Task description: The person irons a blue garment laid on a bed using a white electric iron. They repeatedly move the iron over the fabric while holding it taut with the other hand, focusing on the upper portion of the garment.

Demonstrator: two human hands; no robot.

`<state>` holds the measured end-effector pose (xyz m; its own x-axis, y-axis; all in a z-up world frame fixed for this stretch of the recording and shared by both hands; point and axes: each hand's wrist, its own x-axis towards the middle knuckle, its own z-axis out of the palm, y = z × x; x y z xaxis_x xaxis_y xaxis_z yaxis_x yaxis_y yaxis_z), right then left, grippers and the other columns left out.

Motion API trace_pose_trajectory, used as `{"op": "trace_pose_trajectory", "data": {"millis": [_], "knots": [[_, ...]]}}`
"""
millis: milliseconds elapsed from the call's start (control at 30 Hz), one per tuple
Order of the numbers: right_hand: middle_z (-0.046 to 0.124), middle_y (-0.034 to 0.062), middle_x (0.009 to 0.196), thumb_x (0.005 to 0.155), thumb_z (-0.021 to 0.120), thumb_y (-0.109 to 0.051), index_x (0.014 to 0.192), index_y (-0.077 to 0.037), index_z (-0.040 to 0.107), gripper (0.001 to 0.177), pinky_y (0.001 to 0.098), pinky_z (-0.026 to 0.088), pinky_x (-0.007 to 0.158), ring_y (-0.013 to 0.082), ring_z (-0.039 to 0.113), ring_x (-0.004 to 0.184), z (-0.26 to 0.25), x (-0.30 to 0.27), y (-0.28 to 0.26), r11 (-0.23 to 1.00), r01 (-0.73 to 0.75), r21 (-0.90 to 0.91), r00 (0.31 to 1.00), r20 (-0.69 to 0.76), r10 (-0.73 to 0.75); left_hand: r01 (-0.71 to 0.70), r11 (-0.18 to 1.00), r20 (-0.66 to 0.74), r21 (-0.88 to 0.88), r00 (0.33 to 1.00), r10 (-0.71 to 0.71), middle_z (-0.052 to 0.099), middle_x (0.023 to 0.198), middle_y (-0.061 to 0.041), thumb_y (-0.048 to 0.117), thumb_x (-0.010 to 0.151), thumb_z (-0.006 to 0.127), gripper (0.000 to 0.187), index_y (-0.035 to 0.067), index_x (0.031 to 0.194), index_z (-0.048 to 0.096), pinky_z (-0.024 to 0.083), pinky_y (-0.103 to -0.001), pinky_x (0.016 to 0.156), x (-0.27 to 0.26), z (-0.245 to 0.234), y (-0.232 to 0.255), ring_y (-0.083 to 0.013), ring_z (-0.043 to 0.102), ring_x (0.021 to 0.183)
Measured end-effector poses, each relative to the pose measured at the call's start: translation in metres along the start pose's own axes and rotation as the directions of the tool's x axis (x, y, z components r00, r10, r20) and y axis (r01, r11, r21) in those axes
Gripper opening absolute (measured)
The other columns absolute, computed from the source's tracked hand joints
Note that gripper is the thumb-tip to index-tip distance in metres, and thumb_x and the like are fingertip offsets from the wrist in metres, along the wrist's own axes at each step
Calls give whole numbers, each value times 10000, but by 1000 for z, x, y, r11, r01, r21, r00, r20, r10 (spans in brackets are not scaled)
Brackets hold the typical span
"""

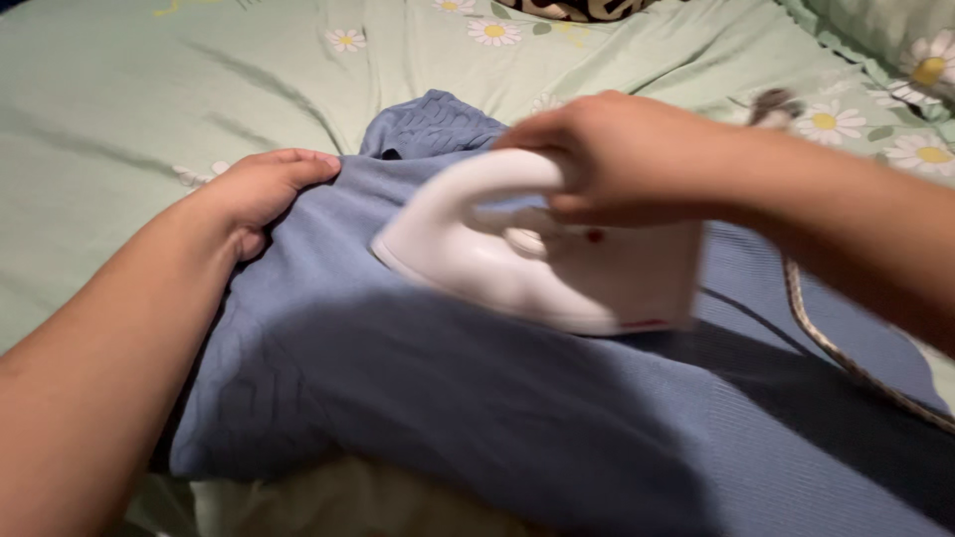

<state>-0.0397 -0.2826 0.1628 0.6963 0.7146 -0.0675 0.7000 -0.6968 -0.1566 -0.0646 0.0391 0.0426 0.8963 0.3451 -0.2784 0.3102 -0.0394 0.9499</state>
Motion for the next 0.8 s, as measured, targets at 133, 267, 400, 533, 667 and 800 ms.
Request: {"op": "trace_pose_trajectory", "data": {"millis": [133,267,400,533,667,800], "knots": [[783,74,1078,766,720,-110,1354,-236,650,605,362,599,848,222,775,911,8,21,-14,999,4,37,999,-53,-2,34,999,-24,12,999,-34,744,1124,-79,273,959,637,301,111,1207,688,589,-389,846,-4,2,3,-195,708,987],[793,45,1075,697,752,-108,1367,-243,659,690,365,590,832,194,756,920,-3,16,14,971,238,40,971,15,-238,16,1000,5,-23,1000,-16,759,1157,-102,285,961,626,346,76,1227,697,596,-390,868,-6,4,5,-213,725,1007],[802,-10,1110,694,814,-171,1431,-328,624,777,368,614,856,170,777,951,-10,-19,55,996,93,-2,988,127,-92,27,999,-28,-18,999,-27,749,1162,-111,282,956,632,341,79,1222,691,600,-404,871,-7,4,4,-219,722,1008],[786,-2,1115,741,843,-251,1434,-349,604,740,390,600,859,201,771,928,-3,-23,64,987,7,-162,997,77,5,60,998,-65,12,996,-59,746,1179,-113,280,952,635,327,91,1210,704,590,-421,874,-9,7,6,-229,719,1016],[785,75,1018,744,775,-185,1407,-305,623,691,421,589,806,259,764,873,5,-7,41,998,8,-59,996,-91,-13,48,998,-80,30,996,-45,749,1179,-118,274,951,640,315,87,1194,712,587,-420,879,-10,10,6,-237,721,1019],[781,56,1054,746,782,-176,1345,-288,642,625,412,589,823,255,750,910,1,-2,26,997,-19,-74,997,-79,13,57,998,-62,20,997,-56,751,1152,-122,271,953,628,319,84,1198,708,587,-427,856,-7,9,6,-240,716,995]]}}
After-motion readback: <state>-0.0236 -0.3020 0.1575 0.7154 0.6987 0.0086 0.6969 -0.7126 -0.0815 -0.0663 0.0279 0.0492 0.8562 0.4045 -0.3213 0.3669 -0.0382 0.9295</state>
